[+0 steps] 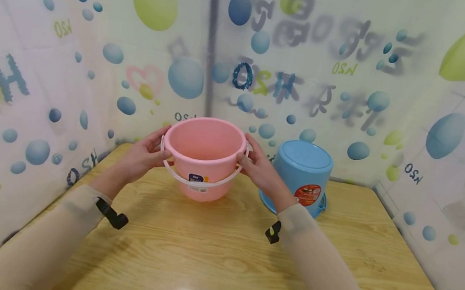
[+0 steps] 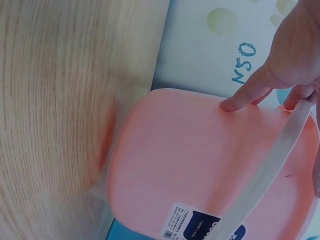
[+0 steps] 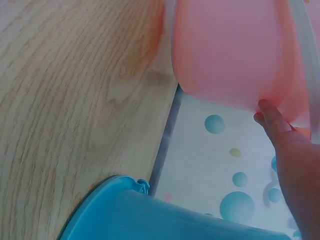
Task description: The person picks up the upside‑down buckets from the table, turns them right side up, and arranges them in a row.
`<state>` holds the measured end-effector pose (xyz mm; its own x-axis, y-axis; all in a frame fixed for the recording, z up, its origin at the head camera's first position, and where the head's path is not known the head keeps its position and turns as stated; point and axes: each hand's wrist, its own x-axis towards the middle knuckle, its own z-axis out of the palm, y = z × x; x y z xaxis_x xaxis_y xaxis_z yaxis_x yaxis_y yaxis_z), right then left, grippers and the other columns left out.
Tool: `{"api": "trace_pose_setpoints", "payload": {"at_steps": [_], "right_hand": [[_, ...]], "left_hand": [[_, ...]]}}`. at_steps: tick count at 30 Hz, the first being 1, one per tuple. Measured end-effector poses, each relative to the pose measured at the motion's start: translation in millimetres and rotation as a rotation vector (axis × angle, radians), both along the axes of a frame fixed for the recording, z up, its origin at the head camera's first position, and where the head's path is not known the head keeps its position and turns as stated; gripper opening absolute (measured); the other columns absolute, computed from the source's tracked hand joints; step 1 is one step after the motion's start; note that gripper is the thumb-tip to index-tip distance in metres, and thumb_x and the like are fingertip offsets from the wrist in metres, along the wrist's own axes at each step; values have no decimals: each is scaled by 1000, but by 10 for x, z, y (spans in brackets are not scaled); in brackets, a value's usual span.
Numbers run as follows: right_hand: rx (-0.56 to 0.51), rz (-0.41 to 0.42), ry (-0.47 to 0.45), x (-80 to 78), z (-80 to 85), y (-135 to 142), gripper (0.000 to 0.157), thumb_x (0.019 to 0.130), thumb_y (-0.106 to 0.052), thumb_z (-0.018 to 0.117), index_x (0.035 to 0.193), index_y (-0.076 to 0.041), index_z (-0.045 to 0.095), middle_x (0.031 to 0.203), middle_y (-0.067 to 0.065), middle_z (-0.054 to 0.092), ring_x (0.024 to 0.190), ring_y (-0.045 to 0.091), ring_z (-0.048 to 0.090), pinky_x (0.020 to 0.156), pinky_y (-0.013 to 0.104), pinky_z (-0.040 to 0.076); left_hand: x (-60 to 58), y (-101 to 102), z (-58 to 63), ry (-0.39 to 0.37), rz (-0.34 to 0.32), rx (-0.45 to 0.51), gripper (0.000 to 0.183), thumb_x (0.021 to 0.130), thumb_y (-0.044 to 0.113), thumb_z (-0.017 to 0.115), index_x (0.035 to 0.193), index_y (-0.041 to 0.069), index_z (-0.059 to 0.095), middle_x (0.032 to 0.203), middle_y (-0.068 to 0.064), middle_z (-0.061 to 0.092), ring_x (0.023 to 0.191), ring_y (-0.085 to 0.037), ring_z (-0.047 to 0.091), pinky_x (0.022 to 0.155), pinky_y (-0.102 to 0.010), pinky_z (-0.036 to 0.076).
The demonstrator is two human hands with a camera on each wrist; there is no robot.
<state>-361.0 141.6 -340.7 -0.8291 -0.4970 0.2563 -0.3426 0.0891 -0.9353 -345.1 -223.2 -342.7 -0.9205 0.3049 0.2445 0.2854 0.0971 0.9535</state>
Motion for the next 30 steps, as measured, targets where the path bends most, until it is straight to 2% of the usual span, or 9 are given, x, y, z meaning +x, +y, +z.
{"api": "trace_pose_setpoints", "payload": {"at_steps": [10,16,23,30], "right_hand": [[37,-31,-83,-189,-106,-69,69,103,-45,51,162,-45,13,160,11,39,140,31,50,111,48,46],[23,-28,-94,-237,-134,-100,70,103,-47,50,162,-45,11,162,10,35,141,31,49,113,47,44],[30,-36,-87,-293,-112,-146,68,105,-47,47,162,-45,10,162,13,34,140,31,50,114,49,43],[35,-47,-89,-395,-121,-183,67,106,-48,45,163,-43,9,164,14,32,141,34,50,115,51,42]], "left_hand": [[-168,-24,-116,-53,40,-6,92,92,36,77,163,35,20,166,11,29,144,-23,46,98,-45,56],[-208,-17,-81,-76,56,-43,94,92,36,76,165,31,16,169,9,25,148,-25,41,101,-48,54],[-301,-31,-123,-73,85,-80,94,89,48,76,162,41,18,166,5,32,146,-22,42,107,-52,50],[-383,-50,-135,-95,71,-53,93,89,49,76,162,44,18,166,3,31,146,-23,42,107,-54,50]]}}
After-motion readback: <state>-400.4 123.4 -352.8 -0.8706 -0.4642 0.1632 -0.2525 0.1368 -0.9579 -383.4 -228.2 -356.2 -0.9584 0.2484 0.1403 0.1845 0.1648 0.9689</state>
